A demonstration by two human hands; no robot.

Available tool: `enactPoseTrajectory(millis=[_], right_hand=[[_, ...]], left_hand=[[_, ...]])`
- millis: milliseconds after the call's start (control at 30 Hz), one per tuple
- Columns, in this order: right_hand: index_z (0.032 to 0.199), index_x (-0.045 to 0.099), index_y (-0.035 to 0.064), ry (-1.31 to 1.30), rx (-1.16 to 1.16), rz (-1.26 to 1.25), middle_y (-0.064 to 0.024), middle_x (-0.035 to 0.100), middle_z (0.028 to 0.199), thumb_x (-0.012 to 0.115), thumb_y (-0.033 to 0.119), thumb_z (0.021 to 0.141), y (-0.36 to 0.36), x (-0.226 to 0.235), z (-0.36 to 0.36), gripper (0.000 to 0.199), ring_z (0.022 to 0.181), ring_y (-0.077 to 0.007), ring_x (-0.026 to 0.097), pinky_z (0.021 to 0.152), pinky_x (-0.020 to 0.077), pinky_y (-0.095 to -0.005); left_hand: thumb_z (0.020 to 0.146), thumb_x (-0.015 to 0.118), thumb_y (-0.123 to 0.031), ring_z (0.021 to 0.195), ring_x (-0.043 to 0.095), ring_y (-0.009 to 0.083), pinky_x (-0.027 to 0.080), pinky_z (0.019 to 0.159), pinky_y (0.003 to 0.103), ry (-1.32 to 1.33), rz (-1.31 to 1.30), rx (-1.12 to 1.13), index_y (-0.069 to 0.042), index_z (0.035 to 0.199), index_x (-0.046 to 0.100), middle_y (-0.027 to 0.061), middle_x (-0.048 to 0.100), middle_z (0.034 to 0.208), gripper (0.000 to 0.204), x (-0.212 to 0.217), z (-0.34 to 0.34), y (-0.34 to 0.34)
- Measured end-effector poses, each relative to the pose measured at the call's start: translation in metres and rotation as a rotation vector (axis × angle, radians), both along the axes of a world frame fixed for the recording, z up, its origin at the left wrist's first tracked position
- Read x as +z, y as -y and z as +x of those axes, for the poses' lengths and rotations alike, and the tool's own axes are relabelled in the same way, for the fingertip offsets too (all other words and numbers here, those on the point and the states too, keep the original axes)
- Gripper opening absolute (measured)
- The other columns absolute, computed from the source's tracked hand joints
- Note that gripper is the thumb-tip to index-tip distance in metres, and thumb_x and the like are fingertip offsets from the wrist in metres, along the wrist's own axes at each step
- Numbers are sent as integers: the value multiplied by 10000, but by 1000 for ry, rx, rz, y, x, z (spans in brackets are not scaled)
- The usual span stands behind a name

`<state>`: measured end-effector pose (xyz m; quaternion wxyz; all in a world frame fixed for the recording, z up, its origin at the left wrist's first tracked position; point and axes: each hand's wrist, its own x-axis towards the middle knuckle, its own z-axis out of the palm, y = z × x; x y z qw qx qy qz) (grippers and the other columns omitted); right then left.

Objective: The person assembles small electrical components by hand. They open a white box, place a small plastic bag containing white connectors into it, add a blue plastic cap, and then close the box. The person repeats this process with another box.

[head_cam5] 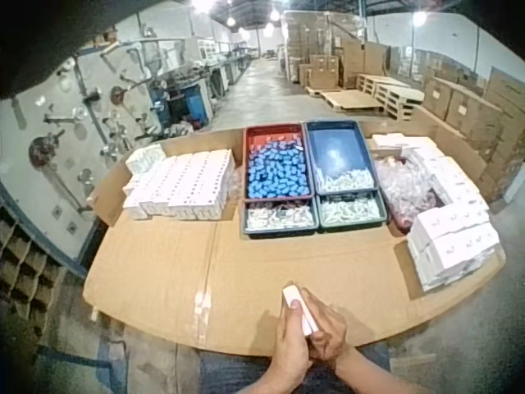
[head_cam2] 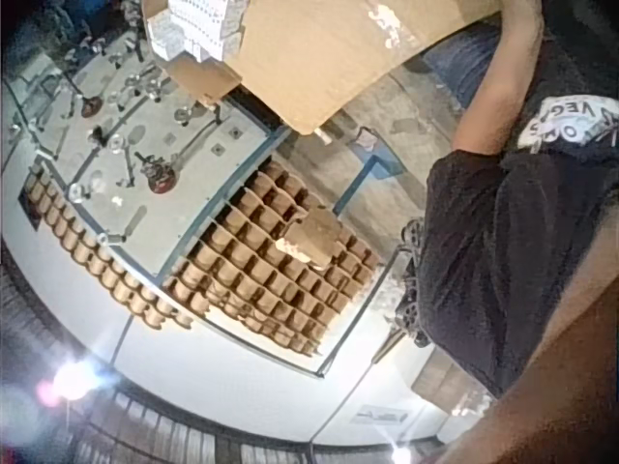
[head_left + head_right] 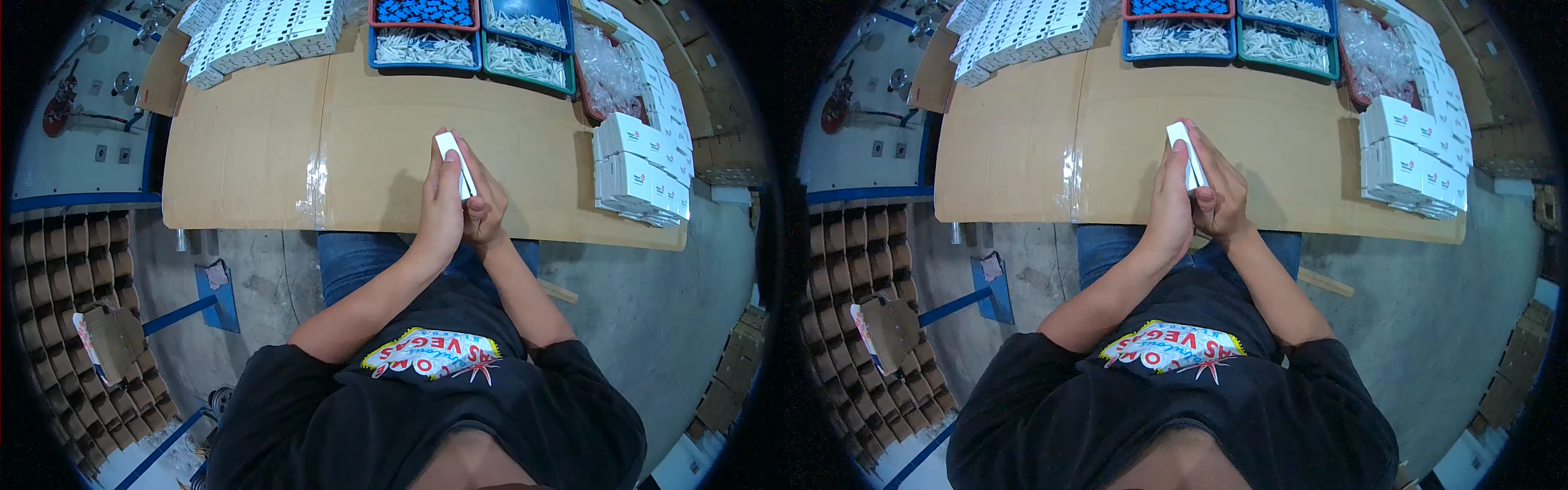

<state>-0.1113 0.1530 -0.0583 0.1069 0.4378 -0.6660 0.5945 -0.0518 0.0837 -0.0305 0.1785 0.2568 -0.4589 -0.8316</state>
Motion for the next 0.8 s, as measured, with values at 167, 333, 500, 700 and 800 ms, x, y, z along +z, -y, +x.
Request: enactPoseTrajectory(millis=[167,333,500,700,800], right_hand=[[1428,524,-102,97,81,48,-278,577,1434,266,534,1109,3,2,-1,758,1364,-414,543,1131,426,-463],[1454,533,-53,522,197,-116,-206,547,1503,279,555,1108,7,3,2,744,1486,-316,413,1234,265,-449],[1405,586,-36,752,157,29,-178,593,1454,290,529,1119,-3,10,-7,699,1376,-268,520,1184,353,-418],[1348,631,-41,805,211,-8,-179,618,1420,321,474,1131,-5,8,-7,639,1285,-243,582,1091,447,-384],[1337,638,-43,810,212,-15,-176,622,1415,349,453,1132,-4,7,-8,610,1273,-241,586,1090,447,-384]], left_hand=[[1068,482,-502,1097,588,138,486,940,299,35,204,29,-79,1400,503,40,595,1198,537,18,0,6],[1041,527,-464,1146,572,197,480,952,367,44,207,42,-117,1469,422,61,550,1212,561,10,0,25],[1051,517,-416,1124,583,207,482,933,370,49,170,12,-130,1451,417,56,540,1201,502,7,3,31],[1070,493,-344,1106,592,180,487,928,356,26,158,-3,-121,1404,450,34,560,1203,404,8,2,30],[1075,489,-322,1110,582,157,478,936,345,23,151,-9,-119,1398,454,29,559,1208,384,9,1,30]])
